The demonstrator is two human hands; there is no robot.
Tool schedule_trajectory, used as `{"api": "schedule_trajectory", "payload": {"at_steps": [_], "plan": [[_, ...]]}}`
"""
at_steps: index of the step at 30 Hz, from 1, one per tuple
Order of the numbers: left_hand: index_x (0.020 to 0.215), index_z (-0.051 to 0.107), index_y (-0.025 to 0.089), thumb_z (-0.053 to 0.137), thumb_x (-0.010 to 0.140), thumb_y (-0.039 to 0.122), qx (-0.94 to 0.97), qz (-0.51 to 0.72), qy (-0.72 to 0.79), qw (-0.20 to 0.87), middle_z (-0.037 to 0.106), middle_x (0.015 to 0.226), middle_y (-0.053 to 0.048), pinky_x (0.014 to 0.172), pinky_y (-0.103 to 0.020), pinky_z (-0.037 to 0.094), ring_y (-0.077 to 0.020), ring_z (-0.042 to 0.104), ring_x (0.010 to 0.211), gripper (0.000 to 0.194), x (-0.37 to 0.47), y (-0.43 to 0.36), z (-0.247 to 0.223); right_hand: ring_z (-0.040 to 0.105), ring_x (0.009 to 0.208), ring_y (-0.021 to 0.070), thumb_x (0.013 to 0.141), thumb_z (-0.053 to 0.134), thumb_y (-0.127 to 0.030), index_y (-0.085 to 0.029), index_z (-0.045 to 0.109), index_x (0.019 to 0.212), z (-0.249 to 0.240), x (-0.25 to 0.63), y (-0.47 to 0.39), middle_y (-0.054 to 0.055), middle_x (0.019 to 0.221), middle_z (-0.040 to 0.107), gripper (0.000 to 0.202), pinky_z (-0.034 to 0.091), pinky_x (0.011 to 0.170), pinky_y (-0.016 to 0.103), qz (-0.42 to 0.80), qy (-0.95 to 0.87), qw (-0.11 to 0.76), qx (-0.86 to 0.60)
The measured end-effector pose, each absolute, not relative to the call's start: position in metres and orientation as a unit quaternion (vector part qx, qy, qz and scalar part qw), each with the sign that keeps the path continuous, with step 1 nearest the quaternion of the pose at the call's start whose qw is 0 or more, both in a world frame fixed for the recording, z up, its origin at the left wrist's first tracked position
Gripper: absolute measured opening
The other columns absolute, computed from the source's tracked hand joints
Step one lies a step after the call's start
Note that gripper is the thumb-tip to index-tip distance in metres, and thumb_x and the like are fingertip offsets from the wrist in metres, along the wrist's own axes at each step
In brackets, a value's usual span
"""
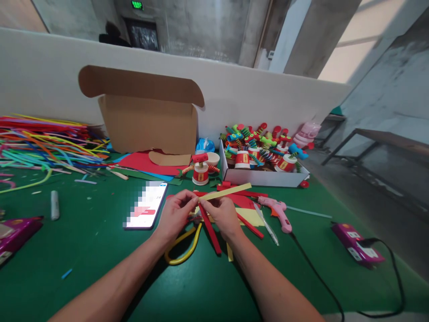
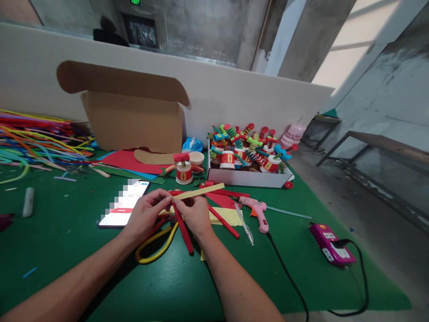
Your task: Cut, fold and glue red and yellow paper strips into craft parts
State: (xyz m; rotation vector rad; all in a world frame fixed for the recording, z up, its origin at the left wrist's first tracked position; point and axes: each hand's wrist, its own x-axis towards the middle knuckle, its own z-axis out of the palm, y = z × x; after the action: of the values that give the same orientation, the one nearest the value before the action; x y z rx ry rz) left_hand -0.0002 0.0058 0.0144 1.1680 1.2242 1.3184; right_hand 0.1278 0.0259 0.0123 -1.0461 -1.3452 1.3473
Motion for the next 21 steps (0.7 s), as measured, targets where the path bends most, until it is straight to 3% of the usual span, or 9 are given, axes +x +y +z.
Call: {"api": "schedule_trajectory", "payload": {"at_steps": [10,15,21], "plan": [[0.072,0.06,0.016,0.06,0.072,0.048,0.455,0.542,0.503,0.496,0.054,0.063,0.001,0.055,-0.019,0.04,-0.0105,0.047,0.058,0.032,-0.002,0.009,0.017,0.063,0.068,0.0163,0.069,0.065,-0.035,-0.012,0.067,0.078,0.002,0.131,0.033,0.008,0.076,0.07,0.025,0.048,0.064,0.027,0.529,-0.555,0.45,-0.457],[0.068,0.059,0.016,0.067,0.066,0.042,0.461,0.532,0.515,0.49,0.053,0.059,0.004,0.049,-0.018,0.034,-0.0079,0.043,0.052,0.028,-0.001,0.01,0.011,0.058,0.059,0.0137,0.068,0.064,-0.032,-0.013,0.064,0.071,0.002,0.127,0.031,0.005,0.067,0.066,0.019,0.045,0.057,0.025,0.524,-0.572,0.435,-0.457],[0.069,0.06,0.015,0.068,0.067,0.039,0.428,0.555,0.508,0.501,0.054,0.059,0.003,0.053,-0.019,0.039,-0.0085,0.047,0.054,0.025,-0.001,0.011,0.003,0.055,0.059,0.012,0.07,0.062,-0.031,-0.015,0.062,0.071,0.001,0.13,0.033,0.002,0.066,0.063,0.016,0.044,0.056,0.023,0.529,-0.586,0.422,-0.445]]}}
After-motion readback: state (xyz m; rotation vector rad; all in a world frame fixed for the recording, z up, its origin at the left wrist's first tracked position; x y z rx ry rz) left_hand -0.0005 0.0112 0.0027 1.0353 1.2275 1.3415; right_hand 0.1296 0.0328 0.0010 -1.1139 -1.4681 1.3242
